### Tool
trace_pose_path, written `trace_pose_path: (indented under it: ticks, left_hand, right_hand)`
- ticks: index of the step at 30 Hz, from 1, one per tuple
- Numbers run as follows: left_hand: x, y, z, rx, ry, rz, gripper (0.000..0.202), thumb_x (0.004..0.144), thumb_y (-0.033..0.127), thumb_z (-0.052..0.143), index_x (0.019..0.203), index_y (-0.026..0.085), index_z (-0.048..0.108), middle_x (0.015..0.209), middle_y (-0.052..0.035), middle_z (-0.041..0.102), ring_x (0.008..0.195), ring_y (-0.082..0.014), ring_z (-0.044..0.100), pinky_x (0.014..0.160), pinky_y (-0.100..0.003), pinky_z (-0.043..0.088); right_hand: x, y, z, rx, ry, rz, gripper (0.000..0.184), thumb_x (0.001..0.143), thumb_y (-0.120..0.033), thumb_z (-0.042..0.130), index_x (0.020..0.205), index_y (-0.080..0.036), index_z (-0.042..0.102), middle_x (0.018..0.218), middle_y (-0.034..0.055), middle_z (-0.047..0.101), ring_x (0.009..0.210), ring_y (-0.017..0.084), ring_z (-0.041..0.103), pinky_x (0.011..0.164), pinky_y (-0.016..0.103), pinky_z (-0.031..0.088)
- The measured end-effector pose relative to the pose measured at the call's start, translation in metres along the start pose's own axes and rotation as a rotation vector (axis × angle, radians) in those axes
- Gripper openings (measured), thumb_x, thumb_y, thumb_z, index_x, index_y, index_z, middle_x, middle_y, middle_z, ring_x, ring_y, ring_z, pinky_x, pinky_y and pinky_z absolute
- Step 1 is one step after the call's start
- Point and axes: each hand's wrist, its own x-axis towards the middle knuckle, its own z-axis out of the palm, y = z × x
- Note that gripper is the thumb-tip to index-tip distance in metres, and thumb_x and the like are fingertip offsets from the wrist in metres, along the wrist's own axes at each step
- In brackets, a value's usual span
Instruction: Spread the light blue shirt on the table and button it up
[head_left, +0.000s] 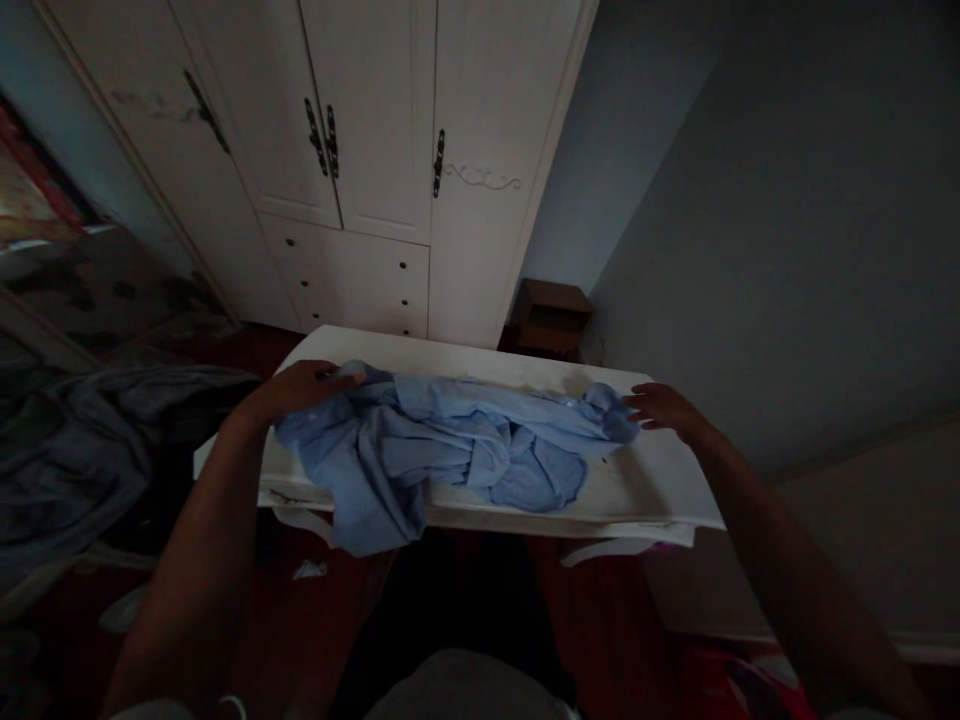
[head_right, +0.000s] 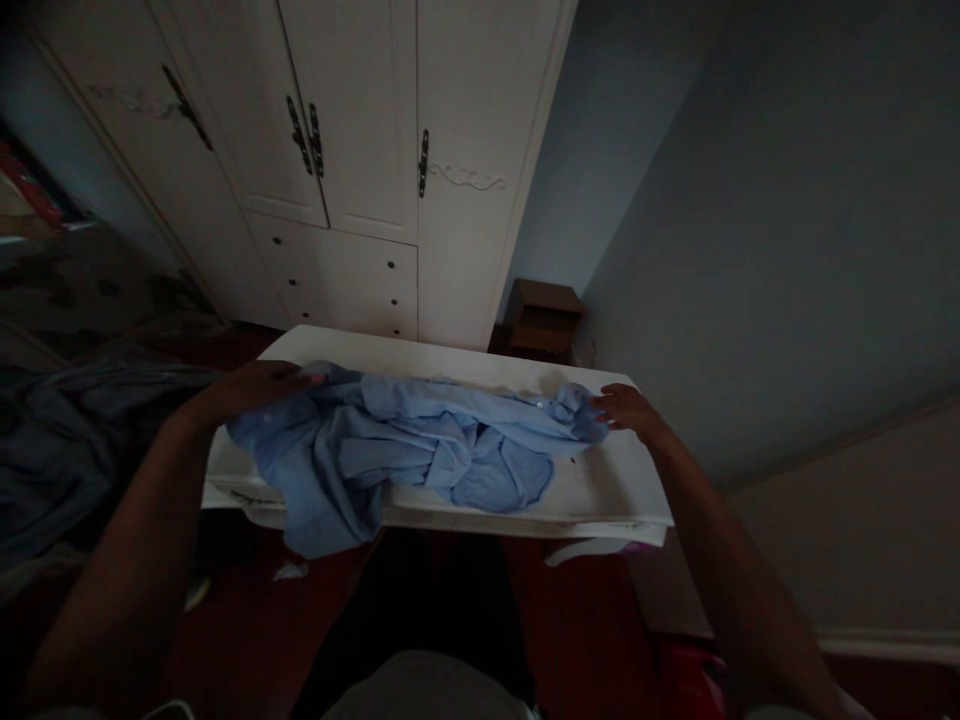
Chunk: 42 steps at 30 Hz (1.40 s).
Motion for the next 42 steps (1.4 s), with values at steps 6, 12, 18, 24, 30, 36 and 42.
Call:
trace_pose_path:
  ticks: [6, 12, 18, 24, 30, 36, 42]
  left_hand:
    - [-0.011, 0.017, 0.011, -0.097, -0.271, 0.313, 0.044, 0.079, 0.058, 0.062, 0.089, 0.017, 0.074, 0.087, -0.0036, 0.072, 0.079, -0.0186, 0.064, 0.071, -0.025, 0.048]
    - [-0.046, 0.037, 0.018, -0.171, -0.05, 0.638, 0.026, 0.087, 0.042, 0.061, 0.087, 0.018, 0.072, 0.093, -0.006, 0.067, 0.084, -0.0162, 0.063, 0.077, -0.026, 0.048]
    - [-0.082, 0.035, 0.008, -0.542, -0.047, 0.676, 0.015, 0.088, 0.028, 0.064, 0.095, 0.017, 0.071, 0.099, -0.0086, 0.069, 0.09, -0.0175, 0.066, 0.077, -0.026, 0.051]
    - [-0.099, 0.015, 0.004, -0.696, -0.04, 0.576, 0.015, 0.091, 0.029, 0.06, 0.091, 0.016, 0.065, 0.093, -0.0073, 0.066, 0.082, -0.0155, 0.064, 0.068, -0.024, 0.051]
    - [-0.111, -0.002, 0.0, -0.422, 0.338, 0.359, 0.017, 0.091, 0.034, 0.061, 0.094, 0.019, 0.065, 0.08, -0.0006, 0.063, 0.068, -0.0114, 0.058, 0.06, -0.022, 0.046]
    - [-0.117, -0.009, 0.034, -0.208, 0.3, 0.499, 0.012, 0.088, 0.032, 0.063, 0.095, 0.023, 0.069, 0.095, -0.0025, 0.069, 0.087, -0.0172, 0.066, 0.081, -0.029, 0.052]
    - [-0.122, -0.002, 0.082, -0.231, 0.265, 0.532, 0.009, 0.086, 0.027, 0.061, 0.089, 0.023, 0.068, 0.088, -0.0029, 0.068, 0.084, -0.0172, 0.065, 0.077, -0.03, 0.052]
  right_hand:
    - [0.0, -0.012, 0.073, -0.279, -0.209, -0.511, 0.031, 0.079, -0.029, 0.069, 0.107, -0.015, 0.067, 0.112, 0.0109, 0.069, 0.091, 0.024, 0.068, 0.085, 0.038, 0.055]
    - [0.005, -0.047, 0.176, -0.347, -0.53, -0.789, 0.038, 0.086, -0.025, 0.058, 0.123, -0.015, 0.062, 0.125, 0.0135, 0.063, 0.11, 0.024, 0.064, 0.094, 0.042, 0.052]
    - [0.012, -0.088, 0.263, -0.54, -0.616, -1.063, 0.079, 0.074, -0.017, 0.068, 0.147, -0.015, 0.041, 0.152, 0.0155, 0.037, 0.14, 0.028, 0.037, 0.117, 0.049, 0.027]
    - [0.01, -0.091, 0.289, -0.666, -0.743, -1.051, 0.033, 0.079, -0.027, 0.066, 0.111, -0.02, 0.07, 0.117, 0.009, 0.068, 0.113, 0.029, 0.061, 0.109, 0.053, 0.034]
    - [0.01, -0.065, 0.218, -0.294, -0.273, -1.207, 0.025, 0.085, -0.035, 0.062, 0.097, -0.017, 0.073, 0.084, 0.0066, 0.065, 0.079, 0.02, 0.061, 0.075, 0.033, 0.049]
    - [-0.03, -0.026, 0.122, -0.419, 0.264, -1.283, 0.023, 0.089, -0.038, 0.058, 0.099, -0.025, 0.075, 0.082, 0.0072, 0.061, 0.083, 0.023, 0.058, 0.08, 0.04, 0.047]
    - [-0.063, 0.008, 0.092, -0.502, 0.188, -1.208, 0.021, 0.09, -0.035, 0.056, 0.099, -0.028, 0.074, 0.096, 0.0083, 0.063, 0.094, 0.025, 0.059, 0.087, 0.045, 0.046]
